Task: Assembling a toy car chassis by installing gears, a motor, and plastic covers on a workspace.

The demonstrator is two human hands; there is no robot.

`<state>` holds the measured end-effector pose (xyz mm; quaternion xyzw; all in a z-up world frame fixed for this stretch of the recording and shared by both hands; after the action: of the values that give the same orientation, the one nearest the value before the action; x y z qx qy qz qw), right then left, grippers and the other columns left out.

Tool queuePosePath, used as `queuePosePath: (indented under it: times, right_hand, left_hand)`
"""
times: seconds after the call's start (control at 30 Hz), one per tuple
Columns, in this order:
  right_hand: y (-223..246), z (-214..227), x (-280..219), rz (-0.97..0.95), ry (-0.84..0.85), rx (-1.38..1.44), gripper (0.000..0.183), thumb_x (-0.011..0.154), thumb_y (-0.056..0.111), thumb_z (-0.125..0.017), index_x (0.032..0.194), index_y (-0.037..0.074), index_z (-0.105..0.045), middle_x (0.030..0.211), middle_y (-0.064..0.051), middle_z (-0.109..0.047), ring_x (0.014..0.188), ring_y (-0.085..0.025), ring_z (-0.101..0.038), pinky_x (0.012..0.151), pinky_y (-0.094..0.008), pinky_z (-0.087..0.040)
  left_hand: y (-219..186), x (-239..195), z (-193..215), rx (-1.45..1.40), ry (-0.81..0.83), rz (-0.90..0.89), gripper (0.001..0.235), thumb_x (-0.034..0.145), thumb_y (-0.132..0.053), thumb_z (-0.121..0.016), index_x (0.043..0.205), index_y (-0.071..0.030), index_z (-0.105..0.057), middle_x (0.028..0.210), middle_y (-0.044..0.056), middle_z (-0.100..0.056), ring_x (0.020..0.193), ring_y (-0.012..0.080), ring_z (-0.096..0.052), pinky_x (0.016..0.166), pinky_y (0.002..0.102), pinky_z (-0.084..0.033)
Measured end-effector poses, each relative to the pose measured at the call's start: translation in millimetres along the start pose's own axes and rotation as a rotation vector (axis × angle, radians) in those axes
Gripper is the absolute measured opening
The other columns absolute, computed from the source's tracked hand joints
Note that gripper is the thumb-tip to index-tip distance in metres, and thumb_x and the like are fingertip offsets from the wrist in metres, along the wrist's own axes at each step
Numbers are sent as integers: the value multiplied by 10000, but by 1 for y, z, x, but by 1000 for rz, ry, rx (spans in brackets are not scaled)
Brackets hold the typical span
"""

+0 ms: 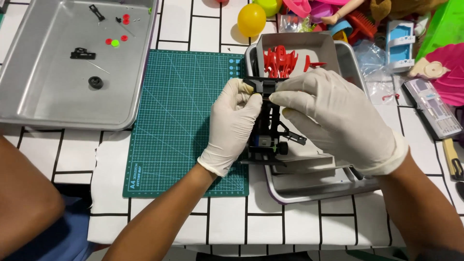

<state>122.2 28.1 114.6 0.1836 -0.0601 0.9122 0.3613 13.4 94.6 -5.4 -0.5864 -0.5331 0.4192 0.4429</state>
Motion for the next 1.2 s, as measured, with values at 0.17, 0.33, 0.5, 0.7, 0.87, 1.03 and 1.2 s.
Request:
queuePosePath:
  times: [0.17,0.33,0.5,0.7,0.87,1.03,1.2]
  right_hand:
    - [-14,31,-27,-206,29,53,238,942,146,-763,1151,214,-670,1054,-13,-711,920,-251,-663,770,-384,-508]
    - [-52,-41,-81,-345,448,-46,175,911,338,-692,998,188,-666,826,-52,-660,773,-290,-644,695,-449,-501]
    - [-67,-70,-108,-443,566,-157,200,922,358,-631,1004,182,-676,894,-68,-709,874,-331,-683,752,-478,-540]
    - [-66,-82,-109,-400,588,-252,164,914,357,-662,923,194,-651,881,-58,-684,857,-287,-683,752,-431,-564]
    - [-64,-65,-103,-403,524,-250,124,898,301,-655,949,189,-646,913,-53,-696,875,-303,-685,741,-449,-565]
    - [-49,-61,-82,-268,470,-322,215,907,351,-672,970,150,-625,849,-42,-643,862,-279,-651,721,-427,-553]
    - [-34,-85,-67,-169,423,-212,373,785,428,-798,947,135,-634,845,-74,-649,860,-311,-666,761,-442,-577]
  left_hand:
    - [4,2,3,83,0,50,89,921,-105,-646,895,-120,-563,674,-64,-492,613,48,-343,558,219,-306]
    - [4,1,4,136,2,58,121,927,-129,-655,867,-133,-551,607,-97,-442,595,47,-314,567,232,-314]
    - [3,1,5,161,-2,56,106,923,-148,-669,886,-132,-570,627,-93,-467,595,50,-344,573,239,-345]
    - [5,3,3,118,9,70,84,927,-115,-668,891,-116,-593,661,-70,-523,598,44,-394,556,223,-370]
    - [7,2,4,135,8,72,84,929,-135,-675,910,-121,-594,666,-69,-524,592,46,-373,548,231,-337]
    - [24,7,6,101,9,76,80,905,-104,-683,940,-108,-612,699,-33,-586,613,49,-462,535,212,-402]
    - [28,10,6,70,15,57,105,887,-69,-693,961,-94,-623,726,8,-658,647,51,-556,537,194,-477]
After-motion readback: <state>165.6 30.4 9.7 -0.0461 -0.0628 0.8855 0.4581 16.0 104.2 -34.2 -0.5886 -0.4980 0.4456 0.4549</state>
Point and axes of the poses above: each hand's wrist, its own x-axis towards the middle knuckle, its own z-axis out of the back of the hand, y = z × x, the point moved 10 cm from there along x, towards the middle knuckle
